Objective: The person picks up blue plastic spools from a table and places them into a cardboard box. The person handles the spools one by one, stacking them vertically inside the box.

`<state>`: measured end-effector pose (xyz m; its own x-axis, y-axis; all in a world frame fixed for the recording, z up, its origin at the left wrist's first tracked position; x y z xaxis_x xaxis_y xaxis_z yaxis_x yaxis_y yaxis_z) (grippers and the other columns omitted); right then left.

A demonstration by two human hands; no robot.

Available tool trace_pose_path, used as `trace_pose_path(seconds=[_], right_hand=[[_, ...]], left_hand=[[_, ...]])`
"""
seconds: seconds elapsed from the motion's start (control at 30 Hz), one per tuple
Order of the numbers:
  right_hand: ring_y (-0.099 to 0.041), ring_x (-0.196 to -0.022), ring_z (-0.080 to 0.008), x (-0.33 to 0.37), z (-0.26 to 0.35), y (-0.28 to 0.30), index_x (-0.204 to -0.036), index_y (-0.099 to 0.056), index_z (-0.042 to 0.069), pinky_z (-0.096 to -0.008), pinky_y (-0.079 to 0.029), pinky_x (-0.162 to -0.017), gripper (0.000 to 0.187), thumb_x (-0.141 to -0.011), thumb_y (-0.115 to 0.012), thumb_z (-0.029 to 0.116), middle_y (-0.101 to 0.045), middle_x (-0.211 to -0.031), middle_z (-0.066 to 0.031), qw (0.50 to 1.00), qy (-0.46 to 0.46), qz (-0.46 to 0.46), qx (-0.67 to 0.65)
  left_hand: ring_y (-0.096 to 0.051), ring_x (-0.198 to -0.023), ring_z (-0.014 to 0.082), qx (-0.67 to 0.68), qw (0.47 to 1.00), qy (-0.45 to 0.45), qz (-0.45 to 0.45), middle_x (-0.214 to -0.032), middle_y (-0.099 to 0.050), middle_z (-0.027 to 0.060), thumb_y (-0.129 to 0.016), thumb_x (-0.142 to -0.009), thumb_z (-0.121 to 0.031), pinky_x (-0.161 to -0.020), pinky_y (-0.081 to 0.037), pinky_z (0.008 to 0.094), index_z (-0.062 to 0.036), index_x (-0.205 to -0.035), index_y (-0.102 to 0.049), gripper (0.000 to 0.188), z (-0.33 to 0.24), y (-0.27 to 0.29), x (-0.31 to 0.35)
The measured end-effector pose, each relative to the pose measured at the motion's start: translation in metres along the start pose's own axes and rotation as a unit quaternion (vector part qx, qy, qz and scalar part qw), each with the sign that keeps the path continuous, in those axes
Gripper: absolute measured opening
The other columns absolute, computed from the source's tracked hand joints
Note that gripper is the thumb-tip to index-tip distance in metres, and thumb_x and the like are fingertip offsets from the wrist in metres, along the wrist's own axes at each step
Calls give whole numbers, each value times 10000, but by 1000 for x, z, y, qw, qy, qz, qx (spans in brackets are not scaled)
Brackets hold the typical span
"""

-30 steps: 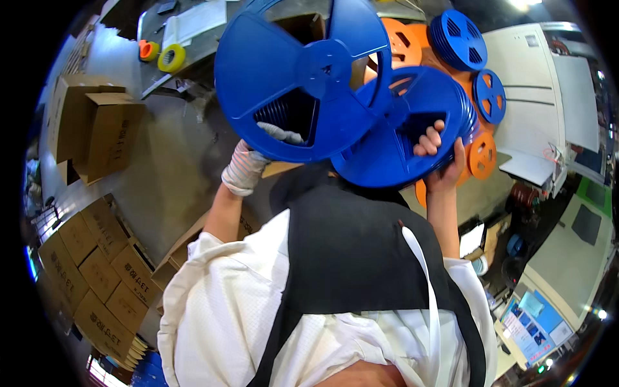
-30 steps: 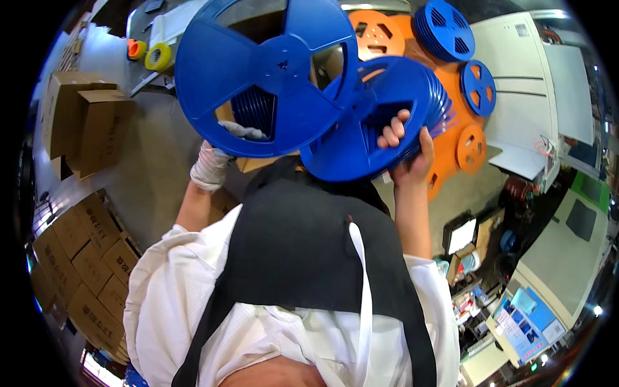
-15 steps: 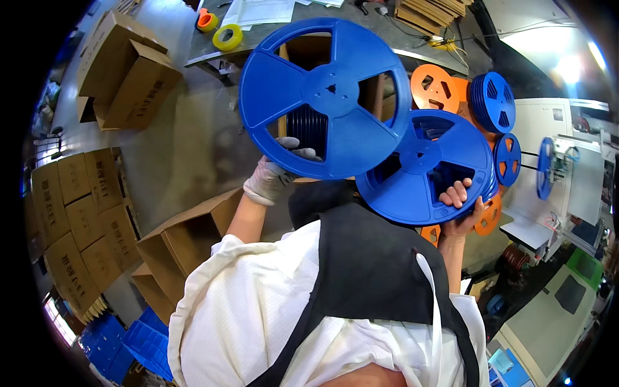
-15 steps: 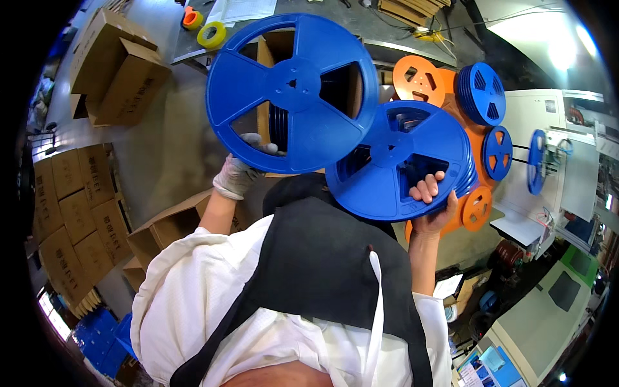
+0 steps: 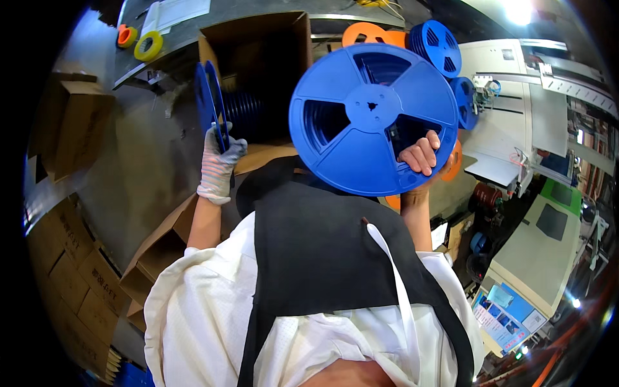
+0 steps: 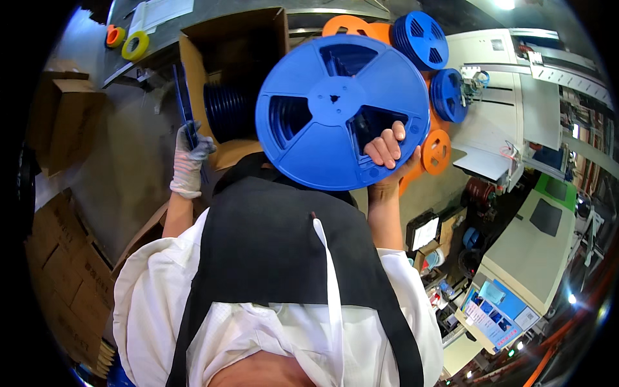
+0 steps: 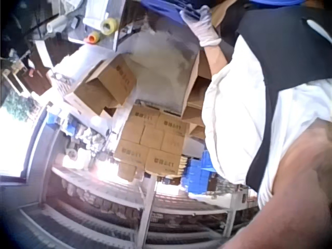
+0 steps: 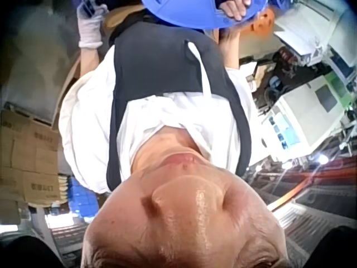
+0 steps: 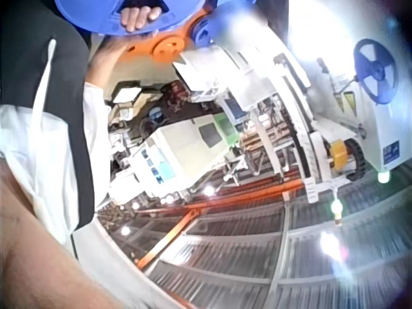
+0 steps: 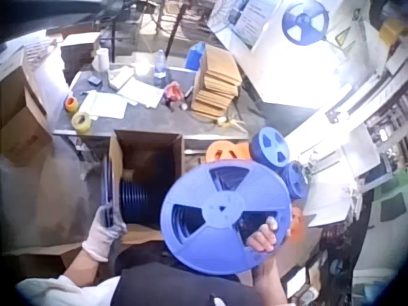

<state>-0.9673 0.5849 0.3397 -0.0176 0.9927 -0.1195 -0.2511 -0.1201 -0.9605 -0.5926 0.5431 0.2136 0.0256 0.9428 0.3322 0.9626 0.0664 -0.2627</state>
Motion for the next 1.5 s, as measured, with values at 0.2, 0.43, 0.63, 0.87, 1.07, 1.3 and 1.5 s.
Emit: trace_pose_path(seconds=[0.2, 0.43, 0.63, 0.87, 1.07, 1.3, 1.5], right_hand=[[-571, -514, -101, -12, -5, -15, -923, -457, 69, -244, -461, -528, 284, -891, -632, 290, -544, -654, -17, 997, -45, 61, 10], [-543, -506, -119, -12, -15, -26, -950, -469, 57, -274, -460, -534, 357, -857, -657, 346, -513, -652, -13, 991, -110, 60, 49], [-566, -531, -157, -11, -24, -35, -956, -481, 42, -310, -484, -581, 377, -823, -672, 339, -521, -650, -38, 986, -144, 19, 78], [-558, -519, -137, -13, -30, -42, -947, -472, 59, -296, -484, -580, 382, -823, -684, 351, -518, -644, -25, 980, -168, 24, 107], [-555, -541, -162, -9, -18, -34, -956, -481, 48, -320, -478, -589, 400, -800, -685, 355, -520, -668, -45, 984, -147, -10, 103], [-481, -616, -135, -31, 1, -22, -1004, -477, 38, -314, -418, -641, 383, -854, -634, 354, -469, -736, -24, 992, -103, -62, 48], [-467, -659, -129, -52, 5, -23, -1058, -486, 19, -305, -397, -687, 381, -880, -601, 336, -460, -771, -30, 992, -88, -89, -16]], left_hand=[[-635, -873, 115, -148, 952, -265, 32, -1017, -645, 70, -672, -772, 102, -815, -533, 263, -79, -1159, -501, 460, -8, -40, 26], [-625, -939, 170, -76, 988, -126, 46, -1001, -642, 82, -694, -819, -11, -823, -510, 265, -42, -1021, -562, 243, -52, -97, -2], [-538, -1085, 379, -281, 941, -170, 78, -1120, -577, 237, -860, -552, -367, -976, -417, 420, 32, -1146, -554, 778, -80, -192, -37], [-558, -1082, 379, -292, 955, -46, 23, -1109, -602, 255, -794, -643, -376, -960, -430, 409, 65, -1155, -561, 715, -38, -202, -72], [-599, -849, 226, -204, 976, -55, -44, -1000, -652, 117, -725, -761, -156, -817, -472, 325, -33, -1080, -592, 367, -18, -149, -70], [-550, -1146, 244, -172, 948, -194, 184, -1199, -597, 131, -703, -711, -5, -1001, -412, 349, -45, -1161, -509, 492, -15, -105, -1], [-479, -1224, 345, -357, 798, -373, 311, -1185, -580, 170, -746, -631, -156, -1106, -254, 534, -75, -1125, -541, 541, -5, -130, 17]])
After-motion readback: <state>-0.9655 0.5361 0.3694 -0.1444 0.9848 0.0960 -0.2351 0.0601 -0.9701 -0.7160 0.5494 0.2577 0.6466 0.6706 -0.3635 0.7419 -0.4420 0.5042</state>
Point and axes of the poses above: each hand's wrist, its own x-axis away from the middle knuckle, its own y-axis out of the back of the hand, z = x × y, the point moved 4 cm from there along -x, towards the middle knuckle
